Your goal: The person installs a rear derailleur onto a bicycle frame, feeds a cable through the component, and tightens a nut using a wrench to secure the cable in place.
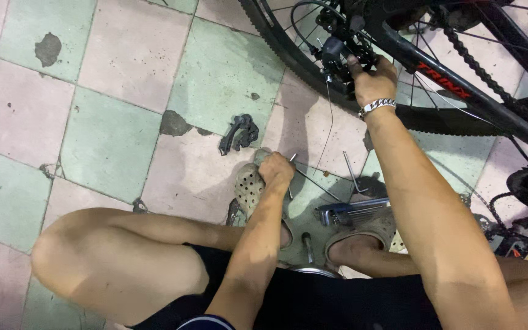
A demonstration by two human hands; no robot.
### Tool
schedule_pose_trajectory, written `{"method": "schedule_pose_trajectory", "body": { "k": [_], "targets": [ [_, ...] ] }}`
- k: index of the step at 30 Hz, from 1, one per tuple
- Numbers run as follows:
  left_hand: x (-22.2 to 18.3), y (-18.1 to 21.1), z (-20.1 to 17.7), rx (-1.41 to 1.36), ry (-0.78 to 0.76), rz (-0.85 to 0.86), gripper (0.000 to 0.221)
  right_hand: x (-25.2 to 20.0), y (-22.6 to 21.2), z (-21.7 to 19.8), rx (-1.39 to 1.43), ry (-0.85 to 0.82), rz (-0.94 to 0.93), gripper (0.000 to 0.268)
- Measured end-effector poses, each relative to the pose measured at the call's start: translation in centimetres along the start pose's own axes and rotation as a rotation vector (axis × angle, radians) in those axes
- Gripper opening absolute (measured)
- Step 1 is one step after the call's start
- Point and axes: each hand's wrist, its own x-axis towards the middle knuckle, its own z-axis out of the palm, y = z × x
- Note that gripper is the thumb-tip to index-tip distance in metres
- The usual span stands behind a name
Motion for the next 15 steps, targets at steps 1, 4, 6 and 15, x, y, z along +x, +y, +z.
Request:
{"method": "schedule_pose_trajectory", "body": {
  "k": [1, 4, 6, 15],
  "targets": [
    [0.4, 0.1, 0.1, -0.003, 0.001, 0.001, 0.033, 0.2, 0.1, 0.0, -0.001, 0.001, -0.003, 0.050],
    [1.4, 0.5, -1.1, -0.047, -0.019, 0.048, 0.031, 0.3, 0.0, -0.1, -0.045, -0.003, -0.049, 0.052],
    [2.3, 1.8, -3.9, -0.166, 0.118, 0.248, 0.033, 0.0, -0.4, -0.5, 0.067, -0.048, -0.005, 0.058],
    [-1.2, 8.4, -17.5, -1.312, 0.253, 0.696, 0.026, 0.7, -0.1, -0.8, -0.053, -0.156, 0.121, 0.069]
  ]
}}
